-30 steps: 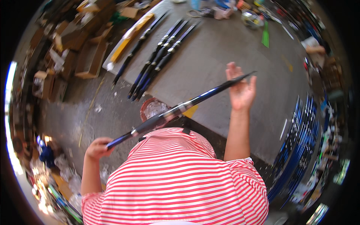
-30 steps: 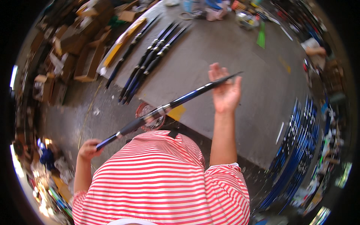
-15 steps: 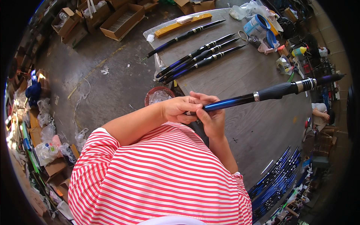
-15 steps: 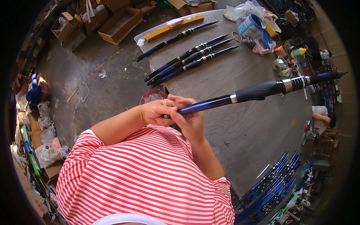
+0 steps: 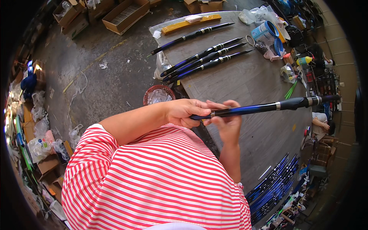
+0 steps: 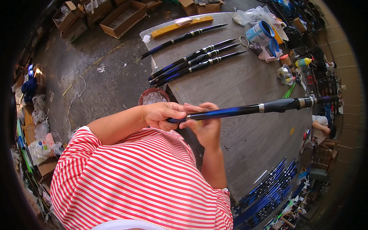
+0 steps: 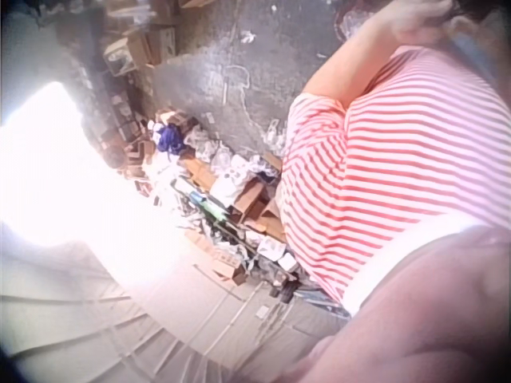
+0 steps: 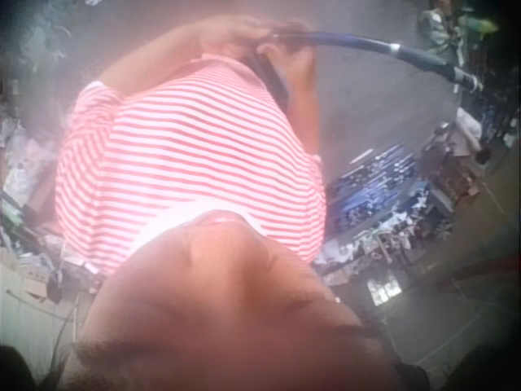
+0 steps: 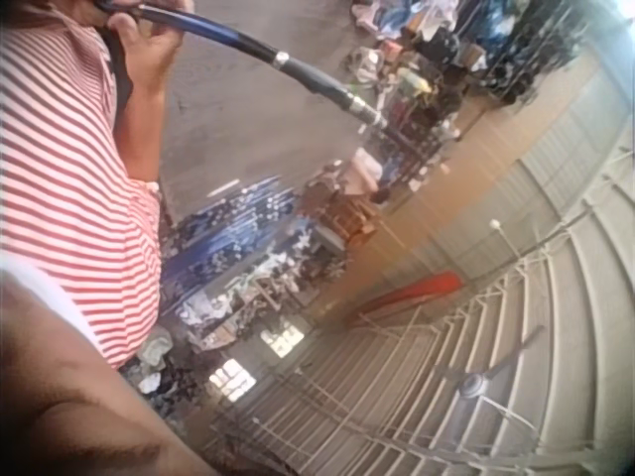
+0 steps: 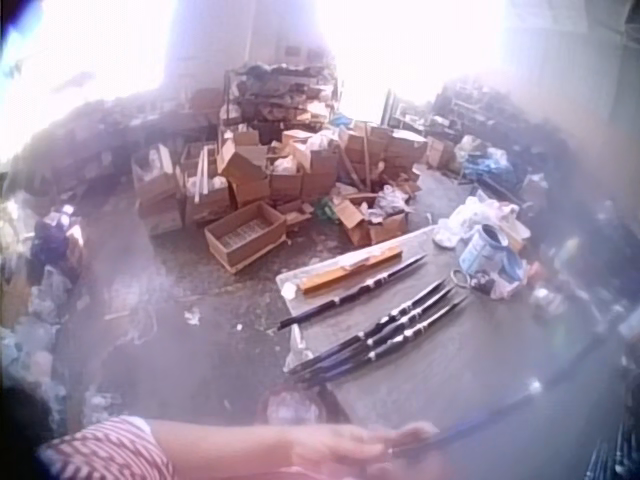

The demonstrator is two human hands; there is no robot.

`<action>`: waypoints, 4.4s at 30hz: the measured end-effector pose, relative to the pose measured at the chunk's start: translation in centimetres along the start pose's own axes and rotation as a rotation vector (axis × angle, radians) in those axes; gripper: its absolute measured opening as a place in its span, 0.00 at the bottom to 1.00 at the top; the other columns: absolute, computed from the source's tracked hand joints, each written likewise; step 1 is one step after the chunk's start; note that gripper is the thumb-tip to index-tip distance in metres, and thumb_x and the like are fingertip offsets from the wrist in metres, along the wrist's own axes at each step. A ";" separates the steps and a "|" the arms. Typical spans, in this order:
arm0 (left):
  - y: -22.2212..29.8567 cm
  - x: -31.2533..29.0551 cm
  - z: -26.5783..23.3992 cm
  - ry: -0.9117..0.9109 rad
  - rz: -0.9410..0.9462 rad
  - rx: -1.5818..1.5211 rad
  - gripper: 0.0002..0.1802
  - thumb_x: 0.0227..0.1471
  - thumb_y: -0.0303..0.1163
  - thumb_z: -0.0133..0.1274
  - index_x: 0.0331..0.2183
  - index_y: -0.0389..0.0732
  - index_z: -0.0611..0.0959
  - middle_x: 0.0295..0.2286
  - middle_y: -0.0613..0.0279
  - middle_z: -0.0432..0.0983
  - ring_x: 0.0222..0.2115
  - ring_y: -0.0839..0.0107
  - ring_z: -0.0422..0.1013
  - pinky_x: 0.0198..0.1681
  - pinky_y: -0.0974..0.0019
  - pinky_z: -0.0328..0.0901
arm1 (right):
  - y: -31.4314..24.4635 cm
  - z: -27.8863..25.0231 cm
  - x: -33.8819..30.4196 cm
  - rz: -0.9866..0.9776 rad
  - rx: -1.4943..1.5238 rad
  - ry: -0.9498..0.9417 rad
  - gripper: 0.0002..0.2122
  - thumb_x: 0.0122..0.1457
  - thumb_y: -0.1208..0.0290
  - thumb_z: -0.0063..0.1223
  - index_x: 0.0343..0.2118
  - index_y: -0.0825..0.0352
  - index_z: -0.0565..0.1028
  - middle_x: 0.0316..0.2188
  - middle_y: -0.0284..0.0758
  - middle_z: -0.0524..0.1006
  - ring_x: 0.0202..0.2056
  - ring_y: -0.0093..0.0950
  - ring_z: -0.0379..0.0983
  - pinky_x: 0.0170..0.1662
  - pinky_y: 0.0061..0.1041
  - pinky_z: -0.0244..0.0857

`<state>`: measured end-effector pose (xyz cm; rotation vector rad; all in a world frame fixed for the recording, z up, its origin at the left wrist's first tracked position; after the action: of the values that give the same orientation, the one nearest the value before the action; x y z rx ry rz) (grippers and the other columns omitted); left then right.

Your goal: The person uses a white pen to mark several blue rods on a table and then picks up and rotates the rods one at a time.

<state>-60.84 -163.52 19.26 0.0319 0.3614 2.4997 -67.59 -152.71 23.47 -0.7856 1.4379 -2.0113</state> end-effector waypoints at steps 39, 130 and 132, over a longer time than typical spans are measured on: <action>-0.9 0.0 -1.2 0.214 -0.081 0.352 0.24 0.55 0.46 0.40 0.33 0.32 0.75 0.13 0.72 0.57 0.09 0.86 0.46 0.10 0.82 0.42 | 1.4 -1.7 -1.1 0.093 0.041 -0.006 0.14 0.49 0.87 0.48 0.36 0.68 0.58 0.33 0.44 0.72 0.32 0.27 0.71 0.36 0.23 0.68; -131.7 24.6 33.0 -1.486 -0.376 1.481 0.08 0.44 0.28 0.51 0.31 0.38 0.77 0.27 0.56 0.71 0.25 0.64 0.71 0.28 0.66 0.67 | 22.7 4.1 -137.7 0.711 0.554 2.480 0.12 0.49 0.60 0.44 0.24 0.64 0.71 0.23 0.39 0.72 0.27 0.37 0.69 0.27 0.36 0.63; -135.8 24.9 32.9 -1.415 -0.364 1.497 0.08 0.44 0.28 0.52 0.31 0.38 0.77 0.27 0.56 0.72 0.26 0.64 0.71 0.28 0.66 0.67 | 22.2 4.6 -143.6 0.757 0.516 2.456 0.11 0.49 0.61 0.44 0.25 0.64 0.71 0.23 0.39 0.72 0.27 0.37 0.69 0.27 0.37 0.63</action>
<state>-0.53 -35.15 13.48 1.8643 1.2255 0.8622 36.01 -59.30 -17.58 2.7898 1.1182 -1.6780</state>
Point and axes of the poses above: each hand's wrist, its own x-axis towards the middle knuckle, its own z-axis out of the palm, y = z × x, the point moved 4 cm from there along x, towards the middle knuckle
